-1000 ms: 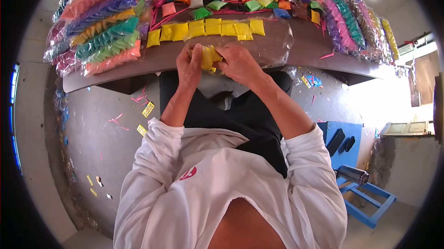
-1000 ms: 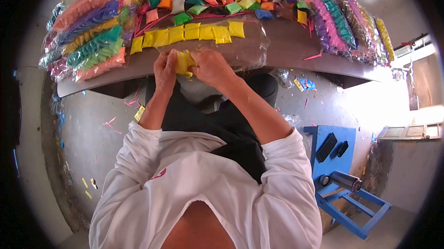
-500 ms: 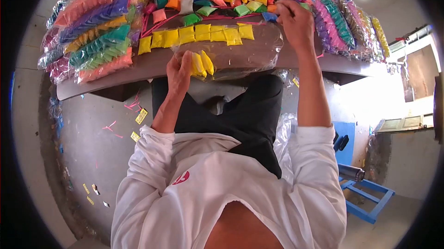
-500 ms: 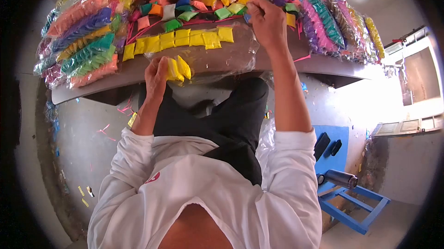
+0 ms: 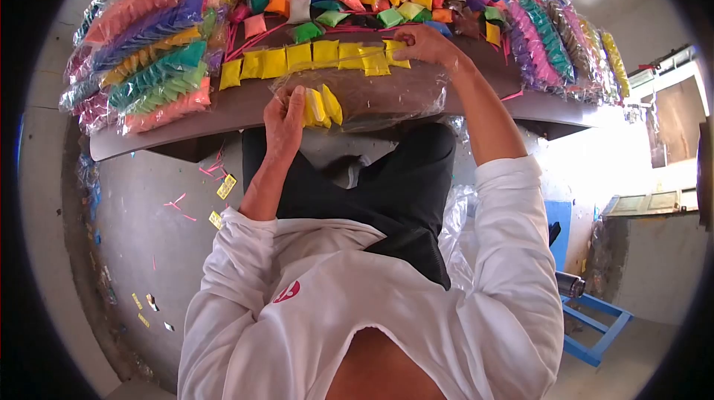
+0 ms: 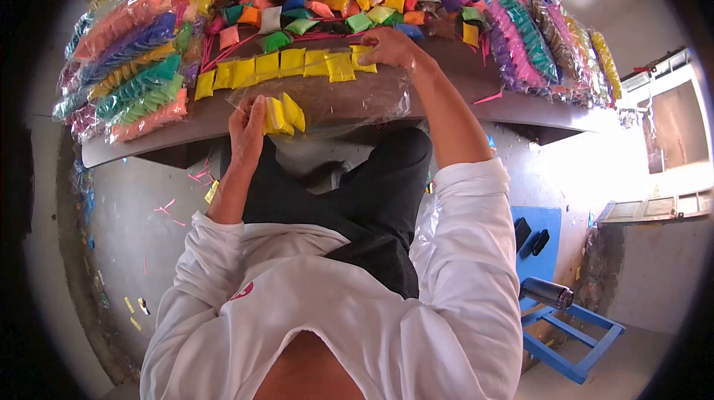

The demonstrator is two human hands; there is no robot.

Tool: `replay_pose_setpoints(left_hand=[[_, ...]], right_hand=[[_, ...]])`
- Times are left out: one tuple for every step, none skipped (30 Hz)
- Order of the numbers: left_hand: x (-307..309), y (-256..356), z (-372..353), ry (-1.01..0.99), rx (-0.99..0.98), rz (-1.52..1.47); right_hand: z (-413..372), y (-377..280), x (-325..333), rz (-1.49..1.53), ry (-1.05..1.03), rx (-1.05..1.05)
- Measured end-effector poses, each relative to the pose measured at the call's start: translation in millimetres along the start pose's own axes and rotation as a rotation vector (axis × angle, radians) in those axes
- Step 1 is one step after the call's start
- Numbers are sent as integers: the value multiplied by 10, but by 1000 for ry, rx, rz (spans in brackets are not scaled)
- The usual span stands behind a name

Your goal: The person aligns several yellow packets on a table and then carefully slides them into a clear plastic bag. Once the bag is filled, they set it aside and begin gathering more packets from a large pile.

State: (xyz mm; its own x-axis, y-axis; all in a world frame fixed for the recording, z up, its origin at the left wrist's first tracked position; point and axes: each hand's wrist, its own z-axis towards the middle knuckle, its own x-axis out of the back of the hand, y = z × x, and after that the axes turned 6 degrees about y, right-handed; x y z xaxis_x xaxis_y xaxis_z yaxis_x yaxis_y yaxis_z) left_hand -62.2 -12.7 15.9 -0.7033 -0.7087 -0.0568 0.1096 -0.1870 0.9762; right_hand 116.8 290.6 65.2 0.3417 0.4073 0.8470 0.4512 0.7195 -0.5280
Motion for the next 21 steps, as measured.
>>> replay_pose_setpoints(left_hand=[[16,-19,9,-4,1,9],[28,-37,13,-9,2,18],[29,-25,6,-14,0,20],[32,-11,1,-18,-4,21],[35,0,4,-20,-8,23],[34,22,6,-18,-10,33],[33,46,-5,-14,-9,44],[36,50,-22,-10,-5,57],[38,31,-25,-8,-6,49],[35,8,-17,-6,-7,41],[28,-7,-12,-6,-9,33],[18,-5,-13,1,2,38],[4,6,-15,6,12,42],[-4,14,-12,11,22,47],[-2,11,-8,6,35,46],[8,6,-5,2,48,48],[19,5,-13,-2,63,51],[26,14,-22,-1,58,63],[26,28,-25,2,51,74],[17,43,-25,4,43,84],[0,57,-29,12,43,77]], right_hand=[[0,27,-5,-7,5,20],[-4,55,-5,-13,10,39],[-29,46,6,-31,21,19],[-58,36,16,-50,33,1],[-77,28,26,-69,43,-16],[-101,-5,63,4,18,-115],[-126,-25,121,78,-12,-214],[-145,-37,176,152,-45,-314],[-163,-137,297,143,-110,-326],[-168,-181,310,187,-115,-293],[-170,-210,315,231,-118,-260],[-159,-229,332,274,-116,-228],[-105,-256,339,168,-158,-130],[-72,-283,318,202,-184,-105],[-40,-314,280,237,-212,-79],[-6,-329,234,274,-241,-53],[21,-331,187,294,-270,-27],[51,-340,153,312,-298,0],[85,-351,129,329,-325,28],[94,-359,112,278,-312,29],[66,-408,108,226,-298,29]])
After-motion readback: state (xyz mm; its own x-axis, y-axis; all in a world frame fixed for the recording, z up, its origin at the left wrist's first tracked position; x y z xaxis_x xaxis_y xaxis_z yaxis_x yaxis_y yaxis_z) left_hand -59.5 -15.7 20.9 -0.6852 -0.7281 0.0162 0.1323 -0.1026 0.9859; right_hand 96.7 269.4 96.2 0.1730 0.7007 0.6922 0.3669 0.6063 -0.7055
